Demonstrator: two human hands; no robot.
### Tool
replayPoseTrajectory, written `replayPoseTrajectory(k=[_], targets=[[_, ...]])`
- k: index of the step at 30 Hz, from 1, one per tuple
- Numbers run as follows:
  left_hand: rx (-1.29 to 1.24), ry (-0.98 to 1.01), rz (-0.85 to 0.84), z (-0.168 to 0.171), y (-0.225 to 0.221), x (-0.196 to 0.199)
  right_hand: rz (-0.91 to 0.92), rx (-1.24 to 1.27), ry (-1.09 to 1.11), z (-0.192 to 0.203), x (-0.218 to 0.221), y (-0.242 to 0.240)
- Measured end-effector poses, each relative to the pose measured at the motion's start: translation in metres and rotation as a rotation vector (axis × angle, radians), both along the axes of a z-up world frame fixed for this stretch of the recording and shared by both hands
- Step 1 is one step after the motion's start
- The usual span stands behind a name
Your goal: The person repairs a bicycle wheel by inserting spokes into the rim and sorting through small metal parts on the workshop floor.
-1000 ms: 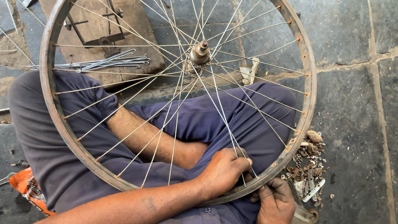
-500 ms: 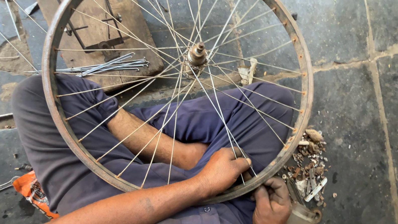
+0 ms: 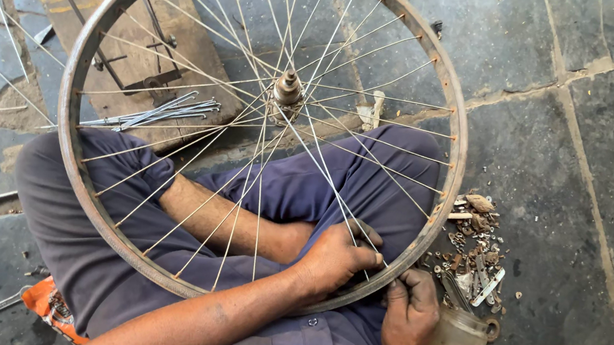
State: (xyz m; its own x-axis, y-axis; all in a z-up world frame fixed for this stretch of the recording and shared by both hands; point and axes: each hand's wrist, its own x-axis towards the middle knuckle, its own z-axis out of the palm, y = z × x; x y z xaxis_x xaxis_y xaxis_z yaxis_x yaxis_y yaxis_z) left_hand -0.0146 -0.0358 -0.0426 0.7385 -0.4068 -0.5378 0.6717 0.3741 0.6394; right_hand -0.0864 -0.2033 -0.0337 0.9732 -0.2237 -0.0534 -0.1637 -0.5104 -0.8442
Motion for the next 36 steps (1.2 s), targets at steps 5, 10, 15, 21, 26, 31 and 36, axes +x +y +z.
replayPoseTrajectory(k=[5,10,15,21,26,31,36], targets=[[-0.015,0.051,-0.018,0.005,0.001,0.002,0.015,0.246,0.004,-0.003,0.005,-0.002],[-0.069,0.084,-0.019,0.004,0.000,0.004,0.036,-0.085,-0.052,-0.005,0.001,-0.004],[-0.074,0.079,-0.016,0.004,0.000,0.005,-0.021,0.315,0.087,-0.009,0.005,-0.010],[-0.050,0.101,-0.053,0.008,0.002,0.007,0.012,0.116,0.037,-0.007,0.002,-0.007],[-0.054,0.088,-0.052,0.009,0.004,0.007,-0.024,0.341,0.089,-0.007,0.006,-0.008],[-0.063,0.105,-0.057,0.010,0.004,0.007,-0.016,0.165,0.074,-0.008,0.003,-0.007],[-0.086,0.104,-0.041,0.010,0.004,0.007,0.027,0.268,0.015,-0.003,0.007,-0.004]])
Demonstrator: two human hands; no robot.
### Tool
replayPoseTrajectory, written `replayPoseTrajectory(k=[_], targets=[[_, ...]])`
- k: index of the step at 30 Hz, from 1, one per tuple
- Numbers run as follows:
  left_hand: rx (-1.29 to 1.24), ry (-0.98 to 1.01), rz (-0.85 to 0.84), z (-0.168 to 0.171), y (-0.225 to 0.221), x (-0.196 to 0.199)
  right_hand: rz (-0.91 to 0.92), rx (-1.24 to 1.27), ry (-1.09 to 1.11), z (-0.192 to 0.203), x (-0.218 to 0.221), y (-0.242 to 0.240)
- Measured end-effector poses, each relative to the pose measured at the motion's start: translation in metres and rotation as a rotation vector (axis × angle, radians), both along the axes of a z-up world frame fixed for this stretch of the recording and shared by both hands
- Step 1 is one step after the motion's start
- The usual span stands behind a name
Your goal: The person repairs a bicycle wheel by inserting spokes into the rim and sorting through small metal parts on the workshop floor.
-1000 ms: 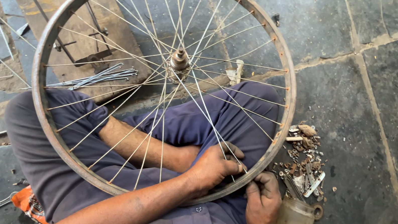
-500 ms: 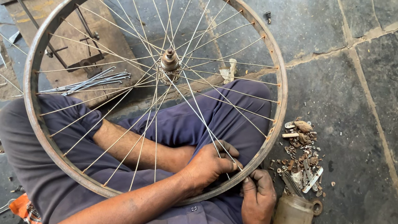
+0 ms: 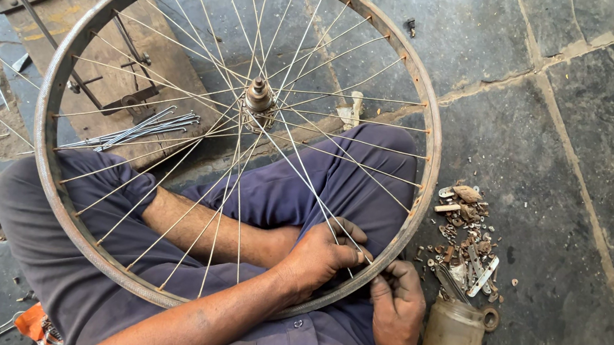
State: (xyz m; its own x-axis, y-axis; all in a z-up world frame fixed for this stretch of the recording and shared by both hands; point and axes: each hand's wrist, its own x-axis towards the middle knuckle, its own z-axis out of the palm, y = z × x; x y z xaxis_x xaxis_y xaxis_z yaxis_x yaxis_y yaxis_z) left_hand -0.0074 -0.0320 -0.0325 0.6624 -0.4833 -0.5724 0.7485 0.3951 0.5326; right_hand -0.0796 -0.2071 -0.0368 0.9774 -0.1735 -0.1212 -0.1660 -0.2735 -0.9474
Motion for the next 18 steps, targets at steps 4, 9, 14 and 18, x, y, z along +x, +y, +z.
replayPoseTrajectory(k=[4,9,14,18], targets=[[0.008,-0.010,-0.008,-0.0036,0.0000,-0.0019,-0.063,0.069,0.065,-0.0026,-0.0020,0.0000],[0.002,-0.003,-0.009,-0.0011,-0.0004,-0.0006,-0.024,-0.214,0.025,0.0039,-0.0013,0.0029],[0.014,0.010,-0.034,0.0007,0.0019,0.0010,0.005,-0.137,-0.003,0.0037,-0.0005,0.0023],[0.012,0.000,-0.023,-0.0021,0.0007,-0.0006,-0.041,0.059,0.039,-0.0025,-0.0014,-0.0002]])
